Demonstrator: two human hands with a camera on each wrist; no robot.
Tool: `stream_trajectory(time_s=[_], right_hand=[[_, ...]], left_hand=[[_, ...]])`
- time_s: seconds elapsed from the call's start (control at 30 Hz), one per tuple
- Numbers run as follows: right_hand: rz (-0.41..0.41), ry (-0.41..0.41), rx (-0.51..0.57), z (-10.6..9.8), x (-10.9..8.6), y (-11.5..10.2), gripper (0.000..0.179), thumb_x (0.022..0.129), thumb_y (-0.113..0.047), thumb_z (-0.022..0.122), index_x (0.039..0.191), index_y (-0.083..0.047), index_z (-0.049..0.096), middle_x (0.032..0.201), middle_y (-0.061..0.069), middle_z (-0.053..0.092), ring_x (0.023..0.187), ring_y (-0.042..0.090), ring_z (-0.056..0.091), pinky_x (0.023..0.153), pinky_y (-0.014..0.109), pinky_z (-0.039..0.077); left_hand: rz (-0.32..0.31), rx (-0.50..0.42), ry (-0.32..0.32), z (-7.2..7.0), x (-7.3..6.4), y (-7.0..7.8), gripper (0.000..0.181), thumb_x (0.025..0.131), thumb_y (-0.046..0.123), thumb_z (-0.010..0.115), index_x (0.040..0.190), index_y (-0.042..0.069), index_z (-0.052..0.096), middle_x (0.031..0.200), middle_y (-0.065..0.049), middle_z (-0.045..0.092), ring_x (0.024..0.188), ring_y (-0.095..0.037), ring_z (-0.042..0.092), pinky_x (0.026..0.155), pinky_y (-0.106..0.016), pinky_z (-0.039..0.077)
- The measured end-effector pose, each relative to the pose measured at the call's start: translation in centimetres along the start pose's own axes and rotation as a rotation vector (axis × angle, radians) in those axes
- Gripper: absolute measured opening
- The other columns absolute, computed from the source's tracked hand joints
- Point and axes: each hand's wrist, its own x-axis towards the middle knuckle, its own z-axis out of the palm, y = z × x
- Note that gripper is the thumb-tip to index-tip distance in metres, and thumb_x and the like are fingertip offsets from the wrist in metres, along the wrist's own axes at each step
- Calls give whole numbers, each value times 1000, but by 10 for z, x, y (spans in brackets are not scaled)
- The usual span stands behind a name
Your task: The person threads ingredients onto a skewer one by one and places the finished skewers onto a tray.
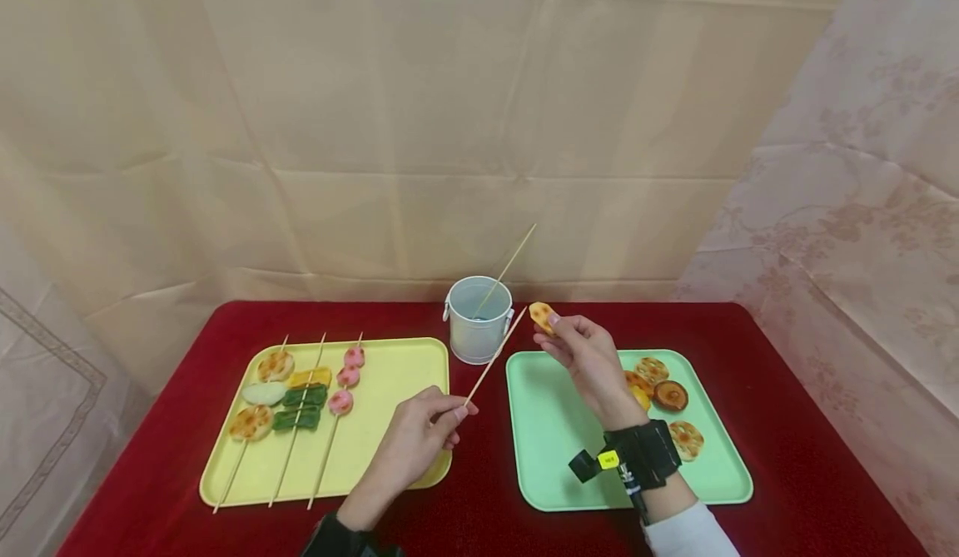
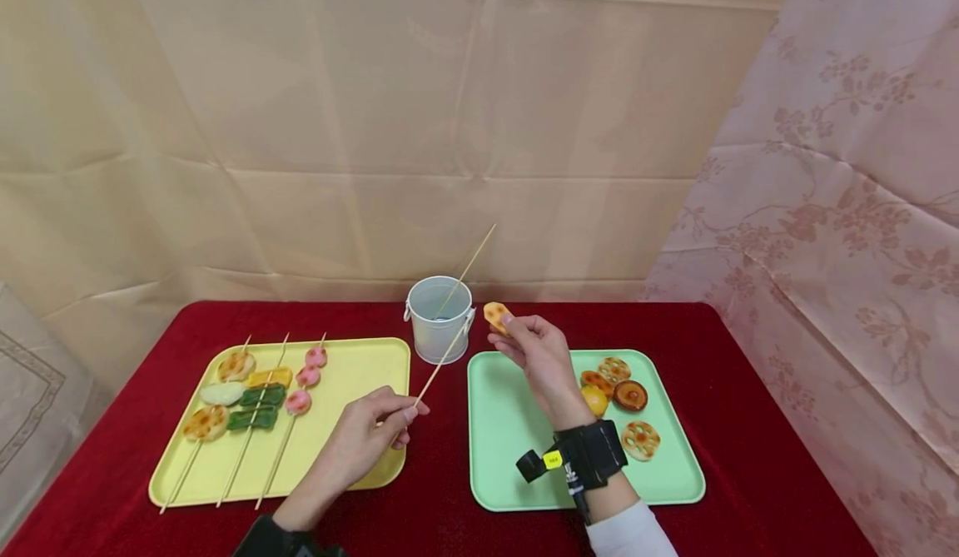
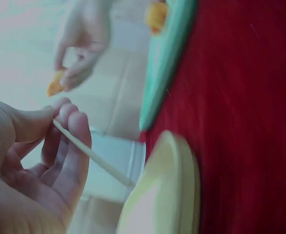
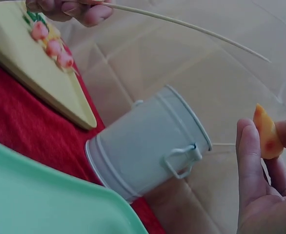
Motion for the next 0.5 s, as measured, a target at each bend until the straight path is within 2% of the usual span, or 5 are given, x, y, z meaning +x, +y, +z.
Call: stream_trajectory(time_s=[0.17,0.33,0.5], right_hand=[[-17,12,34,4,-2,0,25,102,-22,68,111,-4,54,112,10,67,94,17,75,89,25,55],[-62,40,59,6,-2,1,18,102,-18,69,104,-4,59,104,8,69,90,16,74,88,27,56],[-81,42,70,8,-2,1,19,101,-18,70,104,-3,58,105,9,68,90,16,74,88,27,57]], left_hand=[[-38,-79,-92,1,-1,1,16,102,3,62,102,-2,77,82,-11,61,60,-10,62,57,-25,56],[-50,-40,-153,7,-1,-2,15,101,2,63,102,0,78,87,-10,63,60,-9,61,56,-25,56],[-65,-33,-168,9,0,-5,16,101,2,62,102,0,78,87,-10,63,60,-9,61,57,-25,56]])
